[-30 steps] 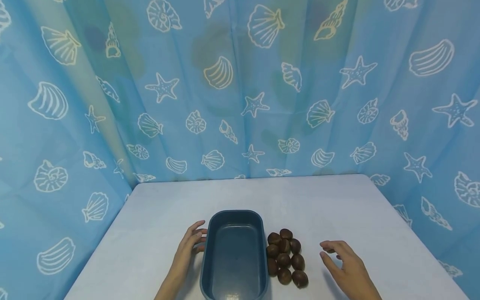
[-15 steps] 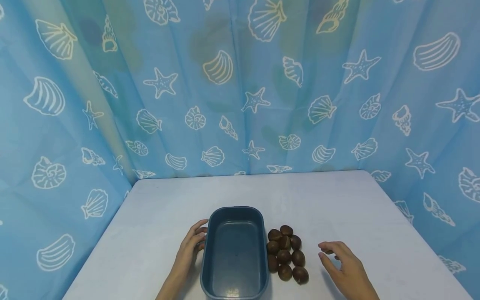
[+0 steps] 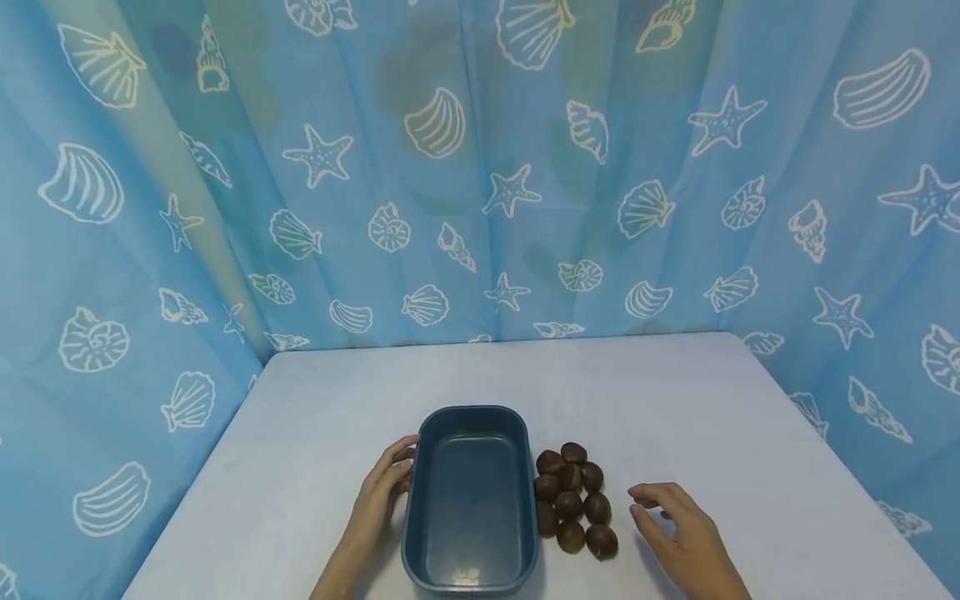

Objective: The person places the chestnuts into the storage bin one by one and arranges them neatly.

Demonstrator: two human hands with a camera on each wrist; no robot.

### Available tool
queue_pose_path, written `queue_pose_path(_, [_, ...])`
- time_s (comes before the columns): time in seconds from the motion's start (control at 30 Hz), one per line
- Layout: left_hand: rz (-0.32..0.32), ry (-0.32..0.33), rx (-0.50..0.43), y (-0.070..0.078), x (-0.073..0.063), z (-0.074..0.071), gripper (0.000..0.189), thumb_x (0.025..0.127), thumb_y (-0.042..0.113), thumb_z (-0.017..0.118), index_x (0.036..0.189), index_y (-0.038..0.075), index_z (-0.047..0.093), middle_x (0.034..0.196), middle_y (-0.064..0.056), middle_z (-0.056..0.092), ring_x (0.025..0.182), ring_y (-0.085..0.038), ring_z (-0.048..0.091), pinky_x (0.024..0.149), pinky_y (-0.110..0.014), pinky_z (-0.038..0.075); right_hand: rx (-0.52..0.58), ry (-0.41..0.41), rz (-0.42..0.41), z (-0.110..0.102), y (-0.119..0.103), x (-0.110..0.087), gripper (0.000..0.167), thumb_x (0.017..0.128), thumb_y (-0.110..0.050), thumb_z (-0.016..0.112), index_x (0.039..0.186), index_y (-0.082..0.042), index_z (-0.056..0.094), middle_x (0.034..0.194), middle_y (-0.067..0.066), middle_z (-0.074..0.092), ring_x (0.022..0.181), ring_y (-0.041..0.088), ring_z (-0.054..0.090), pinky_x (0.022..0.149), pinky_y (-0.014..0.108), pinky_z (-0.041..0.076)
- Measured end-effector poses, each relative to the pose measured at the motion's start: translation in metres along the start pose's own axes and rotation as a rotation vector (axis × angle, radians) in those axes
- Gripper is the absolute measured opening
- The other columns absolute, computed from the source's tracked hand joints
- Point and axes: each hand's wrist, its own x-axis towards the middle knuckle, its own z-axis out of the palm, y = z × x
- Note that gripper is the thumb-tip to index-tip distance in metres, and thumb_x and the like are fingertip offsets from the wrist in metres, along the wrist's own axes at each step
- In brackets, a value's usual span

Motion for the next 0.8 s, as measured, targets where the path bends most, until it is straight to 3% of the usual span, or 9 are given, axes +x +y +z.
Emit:
queue_pose_path(0.17, [0.010,-0.004,0.016,0.000,0.001,-0.002,0.039,0.104,0.025,0.051,0.142,0.019,0.054,0.131,-0.014,0.054,0.109,-0.028,0.061,0.086,-0.032,0.053,0.019,-0.007,-0.004,0.003,-0.002,-0.001,0.019,0.097,-0.024,0.068,0.114,-0.016,0.069,0.109,-0.008,0.064,0.096,0.004,0.059,0.080,0.033,0.055])
queue_pose_path(0.47, [0.011,0.004,0.044,0.000,0.001,0.002,0.045,0.099,0.018,0.059,0.144,0.022,0.053,0.133,-0.011,0.054,0.115,-0.030,0.058,0.085,-0.034,0.052,0.010,-0.042,0.034,0.005,-0.007,-0.003,0.021,0.097,-0.027,0.068,0.114,-0.016,0.069,0.110,-0.008,0.063,0.099,0.013,0.061,0.083,0.037,0.054])
queue_pose_path(0.63, [0.000,0.011,0.066,-0.002,0.001,0.002,0.044,0.099,0.019,0.060,0.142,0.026,0.055,0.130,-0.010,0.055,0.114,-0.028,0.058,0.086,-0.036,0.052,0.016,-0.023,-0.012,0.009,-0.008,-0.005,0.021,0.094,-0.025,0.072,0.113,-0.016,0.069,0.109,-0.008,0.063,0.098,0.011,0.061,0.081,0.034,0.054])
queue_pose_path(0.8, [-0.013,0.010,0.068,-0.002,0.000,0.001,0.043,0.099,0.020,0.060,0.141,0.029,0.055,0.129,-0.009,0.055,0.112,-0.026,0.058,0.087,-0.036,0.052,0.013,0.036,-0.094,0.016,-0.004,-0.007,0.026,0.087,-0.017,0.079,0.111,-0.015,0.070,0.096,-0.013,0.057,0.086,0.006,0.056,0.073,0.027,0.052])
